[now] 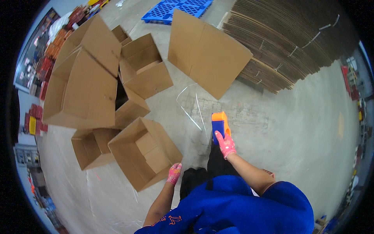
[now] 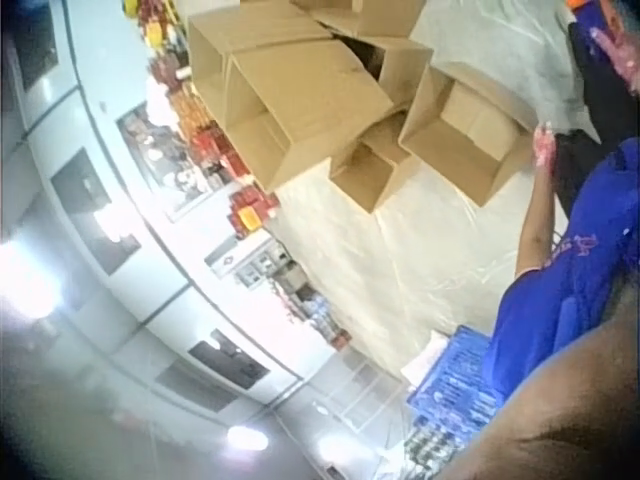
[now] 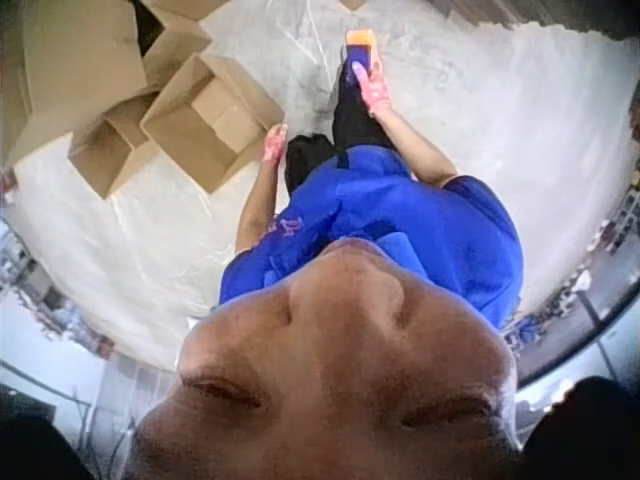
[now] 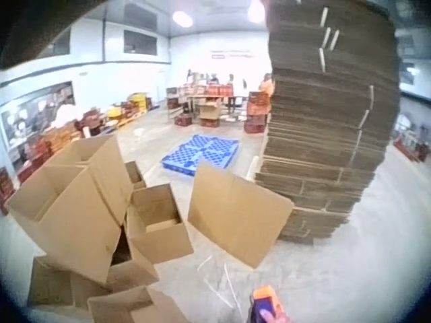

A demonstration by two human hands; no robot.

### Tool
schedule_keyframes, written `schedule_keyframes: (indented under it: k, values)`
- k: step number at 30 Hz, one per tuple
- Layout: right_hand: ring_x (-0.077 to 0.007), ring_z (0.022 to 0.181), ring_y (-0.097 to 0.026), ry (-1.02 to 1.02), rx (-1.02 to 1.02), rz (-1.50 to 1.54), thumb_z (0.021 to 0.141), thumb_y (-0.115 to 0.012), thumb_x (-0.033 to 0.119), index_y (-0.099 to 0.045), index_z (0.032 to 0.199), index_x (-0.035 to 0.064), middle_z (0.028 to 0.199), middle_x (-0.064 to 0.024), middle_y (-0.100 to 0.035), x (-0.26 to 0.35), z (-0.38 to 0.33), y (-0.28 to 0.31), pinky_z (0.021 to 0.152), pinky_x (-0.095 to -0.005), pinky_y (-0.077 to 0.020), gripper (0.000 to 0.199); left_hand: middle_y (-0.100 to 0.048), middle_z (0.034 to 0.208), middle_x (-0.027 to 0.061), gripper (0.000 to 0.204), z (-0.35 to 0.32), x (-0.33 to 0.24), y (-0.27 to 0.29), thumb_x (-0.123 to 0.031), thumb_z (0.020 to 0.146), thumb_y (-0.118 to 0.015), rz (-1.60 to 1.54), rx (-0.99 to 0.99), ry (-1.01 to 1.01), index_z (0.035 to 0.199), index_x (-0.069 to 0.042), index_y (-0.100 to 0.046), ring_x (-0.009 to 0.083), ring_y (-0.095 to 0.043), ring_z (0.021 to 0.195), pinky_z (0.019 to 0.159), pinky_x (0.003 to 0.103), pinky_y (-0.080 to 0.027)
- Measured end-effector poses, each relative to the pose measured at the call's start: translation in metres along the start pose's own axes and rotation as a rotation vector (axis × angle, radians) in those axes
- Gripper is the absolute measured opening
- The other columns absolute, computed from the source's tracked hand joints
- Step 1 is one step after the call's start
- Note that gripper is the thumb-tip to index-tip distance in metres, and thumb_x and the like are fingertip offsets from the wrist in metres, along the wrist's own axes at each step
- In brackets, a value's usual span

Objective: Assemble and seal cardboard boxes using a tape dispenser.

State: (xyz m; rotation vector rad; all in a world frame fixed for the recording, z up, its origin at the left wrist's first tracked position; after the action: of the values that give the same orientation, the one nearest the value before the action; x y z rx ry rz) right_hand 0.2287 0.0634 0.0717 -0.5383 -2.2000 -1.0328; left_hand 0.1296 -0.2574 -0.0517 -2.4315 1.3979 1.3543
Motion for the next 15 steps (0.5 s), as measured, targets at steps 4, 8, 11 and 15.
schedule_keyframes:
  k: [4,8,11,15]
  values:
    - [-0.0253,0.084,-0.062,-0.065,-0.05,0.265,0.083,-0.058,0.051,-0.061,0.101,-0.0015,0.088,-0.0149,-0.066,0.043,0.09,0.052,0.077,-0.0352,-0.0455,0.056,-0.057,0.116,0.019,0.043,0.092,-0.205,-0.024,-0.037,0.092,-0.047,0.098,0.04,-0.201,0.116,-0.003,-0.055,0.033,-0.053,0.111,0.095,0.039,-0.04]
    - [-0.0271,0.077,-0.064,-0.1,-0.166,0.086,0.083,-0.061,0.048,-0.062,0.092,-0.001,0.082,-0.016,-0.066,0.03,0.124,0.076,0.073,-0.0358,-0.0464,0.05,-0.055,0.12,0.0187,0.043,0.172,-0.322,-0.073,-0.036,0.092,-0.046,0.214,0.025,-0.42,0.12,-0.005,-0.054,0.0336,-0.05,0.114,0.097,0.04,-0.039]
    - [-0.0296,0.072,-0.063,-0.03,-0.211,-0.166,0.082,-0.064,0.045,-0.062,0.089,-0.0002,0.078,-0.0166,-0.065,0.05,0.157,0.107,0.067,-0.0384,-0.0462,0.046,-0.055,0.12,0.0177,0.042,0.242,-0.434,-0.11,-0.034,0.091,-0.049,0.303,-0.032,-0.734,0.122,-0.006,-0.053,0.0318,-0.049,0.116,0.098,0.041,-0.038]
    - [-0.034,0.075,-0.059,0.091,-0.29,-0.302,0.081,-0.063,0.045,-0.064,0.088,0.0014,0.077,-0.0157,-0.063,0.078,0.205,0.155,0.07,-0.044,-0.0391,0.044,-0.043,0.136,0.0158,0.053,0.309,-0.594,-0.18,-0.032,0.085,-0.055,0.549,-0.055,-1.056,0.132,-0.009,-0.044,0.0321,-0.038,0.127,0.104,0.044,-0.031]
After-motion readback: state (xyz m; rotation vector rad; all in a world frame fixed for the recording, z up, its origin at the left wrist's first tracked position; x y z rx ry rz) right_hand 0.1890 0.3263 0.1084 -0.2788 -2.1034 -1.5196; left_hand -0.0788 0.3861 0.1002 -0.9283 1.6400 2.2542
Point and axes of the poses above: each hand's wrist, its own z-axis towards the middle knuckle, its own y-axis out of the back of the hand, x = y × z, the point moved 4 cm from there along z, towards the middle knuckle
